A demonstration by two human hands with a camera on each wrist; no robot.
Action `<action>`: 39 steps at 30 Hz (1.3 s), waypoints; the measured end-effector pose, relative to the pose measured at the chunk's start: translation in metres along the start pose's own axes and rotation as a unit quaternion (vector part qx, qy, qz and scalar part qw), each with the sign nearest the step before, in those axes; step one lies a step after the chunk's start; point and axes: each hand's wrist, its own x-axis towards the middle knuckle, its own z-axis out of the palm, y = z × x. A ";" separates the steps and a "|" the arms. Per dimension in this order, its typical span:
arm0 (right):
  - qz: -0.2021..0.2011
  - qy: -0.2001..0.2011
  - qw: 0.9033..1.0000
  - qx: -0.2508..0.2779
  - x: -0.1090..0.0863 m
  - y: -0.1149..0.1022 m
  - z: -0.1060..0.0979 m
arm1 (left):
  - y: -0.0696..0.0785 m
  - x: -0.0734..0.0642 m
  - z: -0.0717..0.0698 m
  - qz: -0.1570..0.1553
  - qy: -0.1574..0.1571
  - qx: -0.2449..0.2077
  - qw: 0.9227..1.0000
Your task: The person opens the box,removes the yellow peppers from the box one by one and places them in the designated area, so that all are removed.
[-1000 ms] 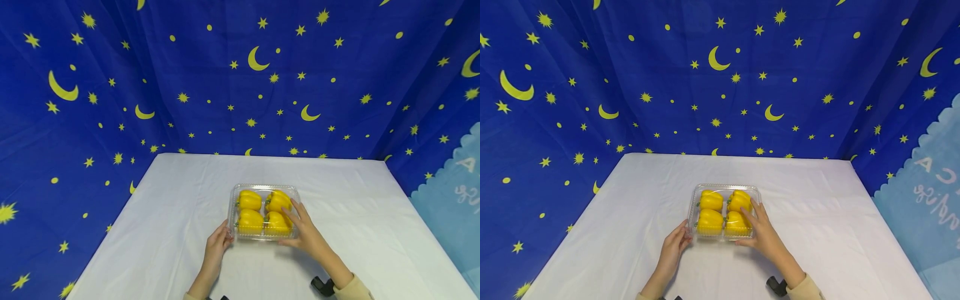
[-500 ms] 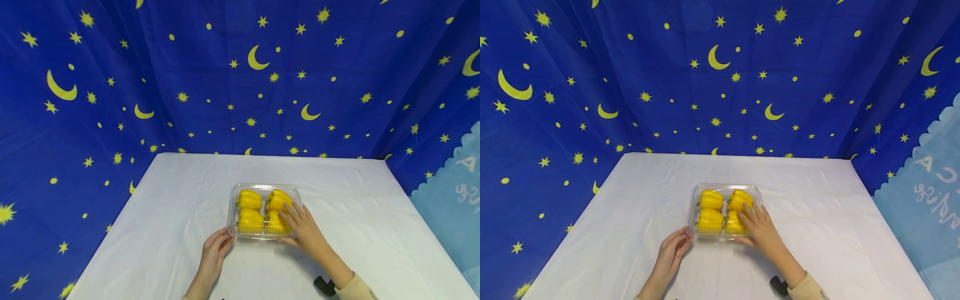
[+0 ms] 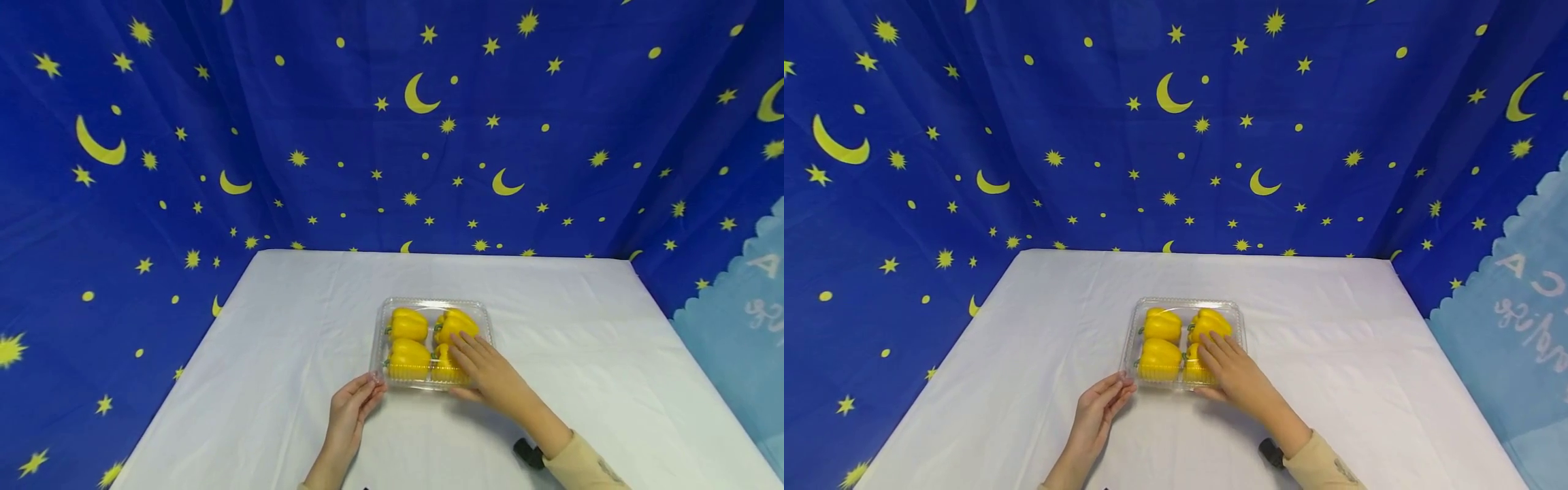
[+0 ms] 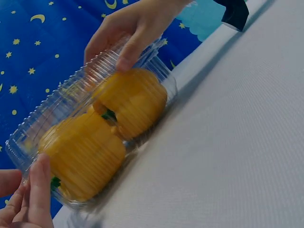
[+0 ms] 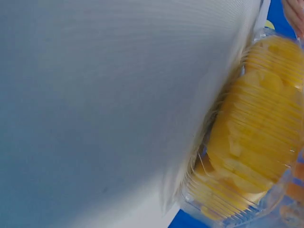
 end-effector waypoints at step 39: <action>-0.106 0.061 0.981 -0.153 0.014 -0.006 0.013 | -0.013 0.005 0.029 0.094 0.123 0.051 0.987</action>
